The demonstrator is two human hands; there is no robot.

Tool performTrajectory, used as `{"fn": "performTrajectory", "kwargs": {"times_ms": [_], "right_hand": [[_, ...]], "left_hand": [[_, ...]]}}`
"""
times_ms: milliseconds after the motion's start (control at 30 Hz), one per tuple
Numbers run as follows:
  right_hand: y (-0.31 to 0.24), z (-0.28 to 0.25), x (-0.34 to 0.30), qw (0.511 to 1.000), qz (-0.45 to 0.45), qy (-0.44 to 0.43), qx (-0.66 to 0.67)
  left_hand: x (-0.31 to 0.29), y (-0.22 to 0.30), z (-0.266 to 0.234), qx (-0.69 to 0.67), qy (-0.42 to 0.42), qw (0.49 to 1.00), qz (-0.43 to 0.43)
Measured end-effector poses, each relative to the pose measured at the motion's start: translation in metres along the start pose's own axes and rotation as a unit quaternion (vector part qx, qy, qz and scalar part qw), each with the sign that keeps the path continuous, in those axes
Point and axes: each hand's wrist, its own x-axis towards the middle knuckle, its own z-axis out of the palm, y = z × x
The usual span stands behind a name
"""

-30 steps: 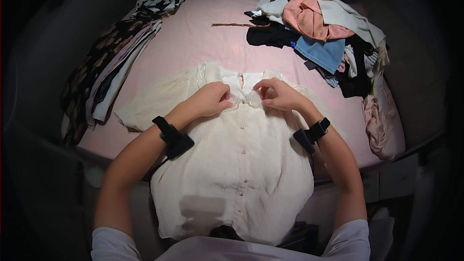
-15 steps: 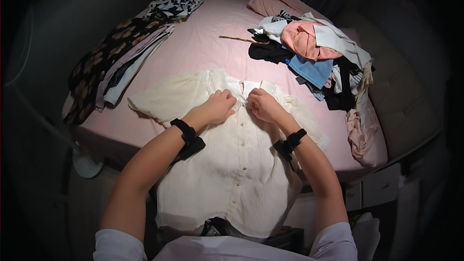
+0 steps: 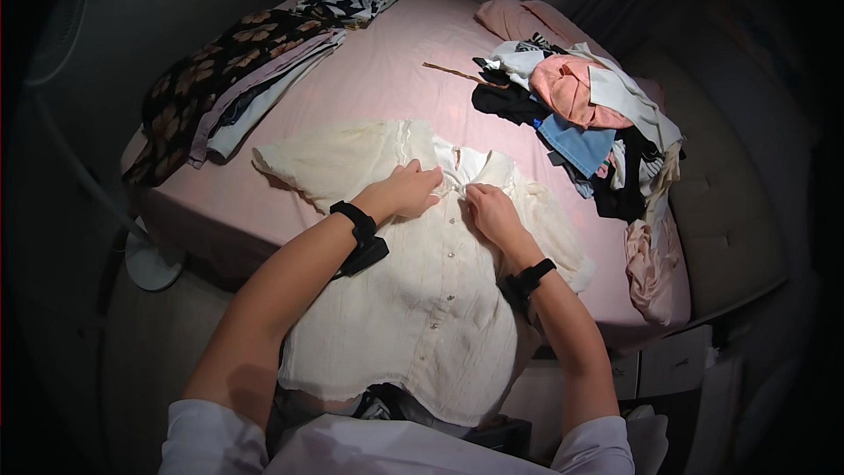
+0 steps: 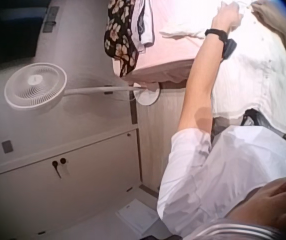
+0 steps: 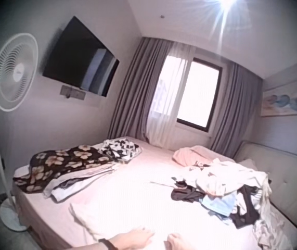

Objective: The person folds a black floral garment and a white button-down shirt on a bed, smoothing the fabric and aligning the sleeves before stacking them.

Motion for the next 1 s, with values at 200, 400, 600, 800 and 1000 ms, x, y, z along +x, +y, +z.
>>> {"fn": "performTrajectory", "kwargs": {"times_ms": [200,400,600,800,1000], "right_hand": [[0.000,-0.040,0.038,0.956,0.053,-0.264,0.119],[-0.028,-0.083,0.083,0.982,0.003,-0.144,0.120],[-0.083,0.004,0.089,0.965,-0.085,0.005,0.248],[-0.092,0.051,0.066,0.982,-0.089,-0.060,0.158],[-0.095,0.058,0.066,0.981,-0.098,-0.025,0.164]], "left_hand": [[-0.030,0.009,-0.032,-0.103,-0.023,0.994,0.008],[-0.120,-0.038,-0.077,-0.105,0.452,0.876,-0.132],[-0.222,-0.105,-0.073,-0.186,0.493,0.753,-0.394],[-0.210,-0.084,-0.089,-0.434,0.415,0.721,-0.345],[-0.186,-0.086,-0.090,-0.411,0.373,0.781,-0.285]]}}
